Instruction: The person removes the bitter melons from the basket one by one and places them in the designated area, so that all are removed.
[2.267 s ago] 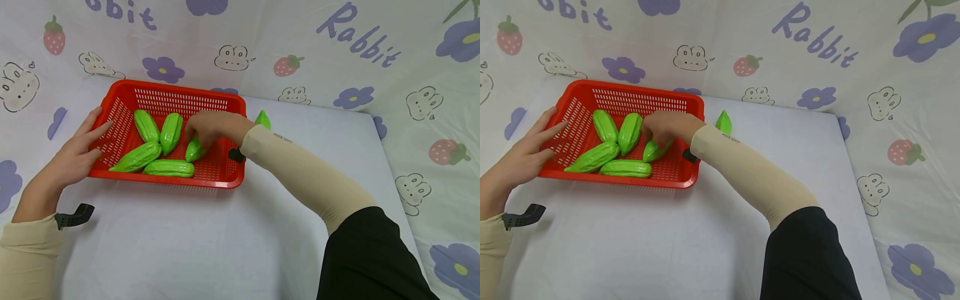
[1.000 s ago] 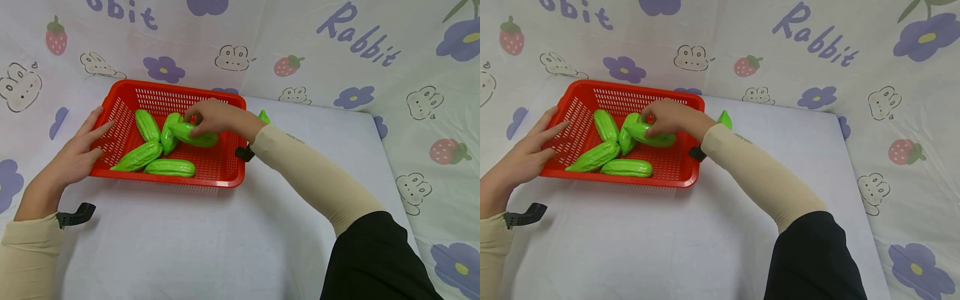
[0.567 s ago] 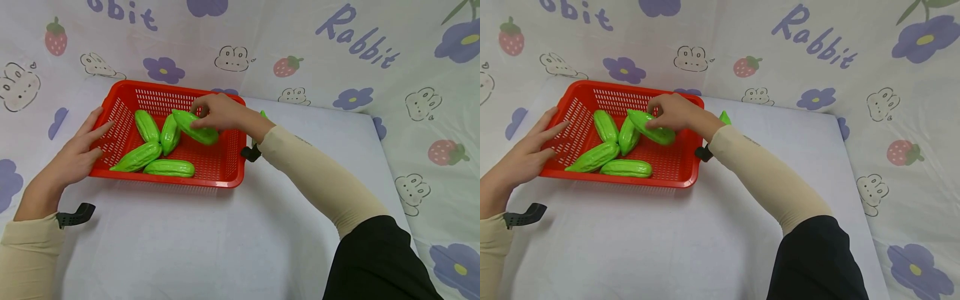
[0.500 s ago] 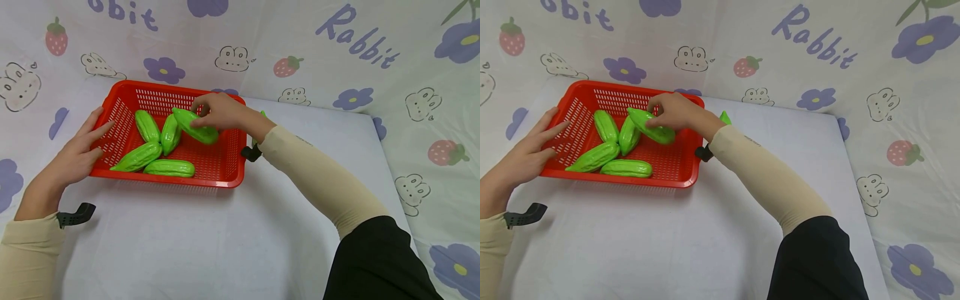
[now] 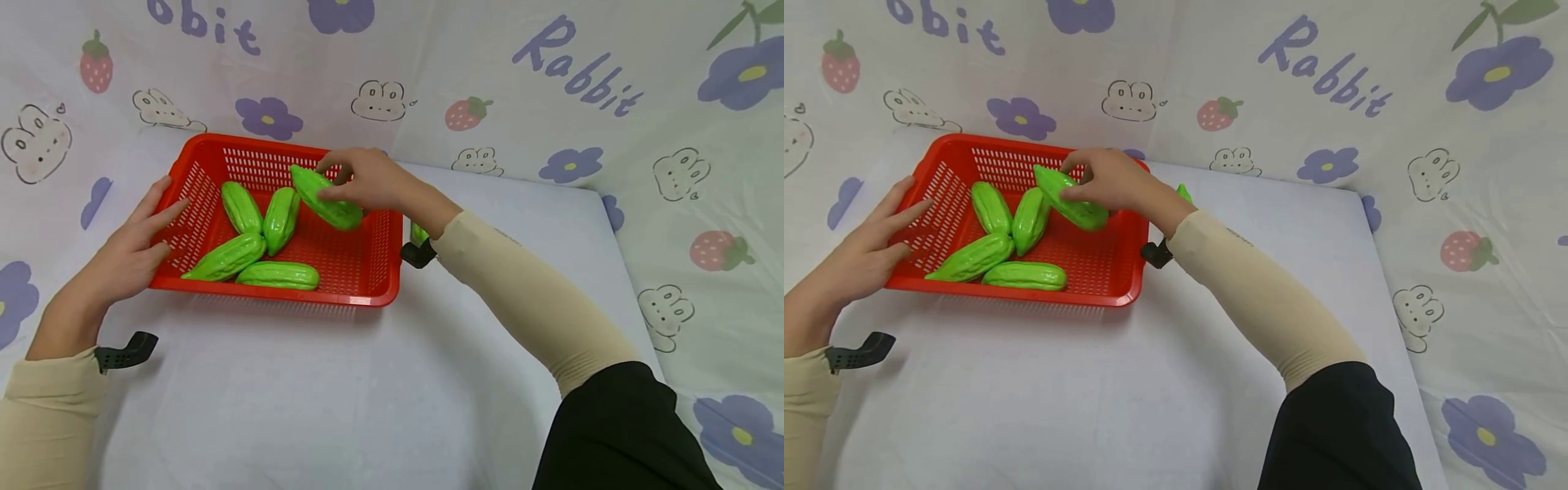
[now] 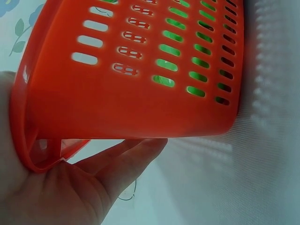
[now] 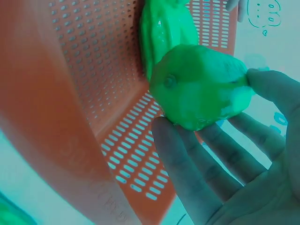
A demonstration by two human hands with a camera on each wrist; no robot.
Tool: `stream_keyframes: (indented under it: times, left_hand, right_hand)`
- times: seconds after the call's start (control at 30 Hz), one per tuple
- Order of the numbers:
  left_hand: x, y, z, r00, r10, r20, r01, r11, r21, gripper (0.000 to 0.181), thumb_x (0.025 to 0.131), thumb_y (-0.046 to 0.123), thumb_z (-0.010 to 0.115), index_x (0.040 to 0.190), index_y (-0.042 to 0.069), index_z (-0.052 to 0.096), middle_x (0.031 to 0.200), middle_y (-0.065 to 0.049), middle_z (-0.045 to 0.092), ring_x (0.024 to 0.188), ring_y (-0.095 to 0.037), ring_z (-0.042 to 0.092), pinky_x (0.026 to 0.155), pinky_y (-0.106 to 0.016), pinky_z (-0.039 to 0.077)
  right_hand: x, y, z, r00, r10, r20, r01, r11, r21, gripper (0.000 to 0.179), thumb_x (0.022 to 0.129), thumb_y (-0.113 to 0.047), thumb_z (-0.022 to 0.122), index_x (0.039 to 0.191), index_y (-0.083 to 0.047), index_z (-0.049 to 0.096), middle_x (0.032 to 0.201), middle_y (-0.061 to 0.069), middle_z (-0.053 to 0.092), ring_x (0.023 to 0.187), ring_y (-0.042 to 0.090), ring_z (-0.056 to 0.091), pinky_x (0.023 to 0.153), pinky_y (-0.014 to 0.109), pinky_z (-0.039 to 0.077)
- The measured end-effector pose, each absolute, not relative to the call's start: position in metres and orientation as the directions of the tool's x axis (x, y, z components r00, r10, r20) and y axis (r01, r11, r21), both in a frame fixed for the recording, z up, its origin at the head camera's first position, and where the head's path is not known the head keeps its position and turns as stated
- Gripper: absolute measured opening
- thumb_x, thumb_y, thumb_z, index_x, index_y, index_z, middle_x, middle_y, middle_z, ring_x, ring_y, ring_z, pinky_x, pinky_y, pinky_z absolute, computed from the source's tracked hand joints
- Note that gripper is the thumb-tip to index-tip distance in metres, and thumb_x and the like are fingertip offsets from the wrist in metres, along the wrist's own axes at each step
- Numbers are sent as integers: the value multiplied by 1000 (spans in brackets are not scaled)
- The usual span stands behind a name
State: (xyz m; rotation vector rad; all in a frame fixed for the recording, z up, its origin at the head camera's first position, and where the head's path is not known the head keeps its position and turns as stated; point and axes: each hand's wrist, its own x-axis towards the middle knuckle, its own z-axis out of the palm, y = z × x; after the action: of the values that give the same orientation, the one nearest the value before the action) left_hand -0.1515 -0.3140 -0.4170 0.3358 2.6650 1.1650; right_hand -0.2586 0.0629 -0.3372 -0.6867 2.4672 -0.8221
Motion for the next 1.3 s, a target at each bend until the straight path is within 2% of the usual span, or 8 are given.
stream_keyframes:
  times: [0.23,0.43,0.5,0.53,0.63,0.7,0.77,1.3]
  left_hand:
    - [-150,-313,-418,-953,284,-110,115,671,732,72,103,-6,45,171,5,25,182,5,-10,166,-33,-2,107,-24,35]
    - [-152,-312,-417,-950,297,-97,133,666,734,72,103,-6,46,171,5,26,182,5,-10,166,-32,-2,102,-14,31]
    - [-152,-312,-418,-949,300,-100,133,665,735,72,103,-7,46,171,5,26,182,4,-10,166,-33,-3,107,-17,32]
    - [-152,-312,-418,-948,300,-104,130,665,736,72,103,-7,45,171,5,26,182,4,-11,166,-32,-3,111,-21,32]
    - [-152,-312,-419,-948,298,-111,122,663,738,73,102,-7,45,171,5,25,182,4,-12,166,-33,-5,123,-50,32]
    - [-152,-312,-419,-949,298,-106,123,657,744,73,102,-9,45,171,4,25,182,4,-12,166,-33,-5,120,-68,30]
    - [-152,-313,-418,-949,298,-100,127,654,746,74,101,-9,45,171,3,25,182,4,-12,166,-34,-5,116,-75,31]
    - [-152,-315,-418,-949,300,-100,131,661,739,72,101,-9,44,170,0,26,182,1,-11,166,-35,-6,118,-76,25]
  right_hand:
    - [-258,71,-332,-798,-558,-227,-293,688,-664,52,103,-35,76,150,-18,63,119,10,73,97,20,72,68,38,64]
    - [-258,80,-328,-815,-544,-199,-275,666,-694,51,103,-32,75,151,-18,63,120,12,73,99,22,72,70,45,65]
    - [-258,82,-328,-817,-543,-194,-272,660,-700,50,103,-32,75,150,-18,63,121,12,73,99,22,72,70,46,65]
    - [-258,83,-328,-818,-542,-191,-271,657,-703,50,103,-32,76,150,-19,63,120,12,73,98,22,72,70,47,65]
    - [-258,87,-327,-829,-531,-176,-272,657,-703,47,103,-32,76,148,-20,64,117,11,73,95,23,73,68,45,65]
    - [-259,90,-327,-836,-522,-170,-271,662,-699,45,104,-33,75,146,-22,64,115,10,73,94,23,73,66,42,65]
    - [-259,94,-326,-844,-508,-173,-259,667,-698,43,104,-33,75,144,-23,64,113,9,73,93,24,73,65,41,64]
    - [-255,112,-324,-863,-456,-216,-154,645,-748,40,104,-33,74,141,-21,62,115,12,73,95,28,74,64,42,65]
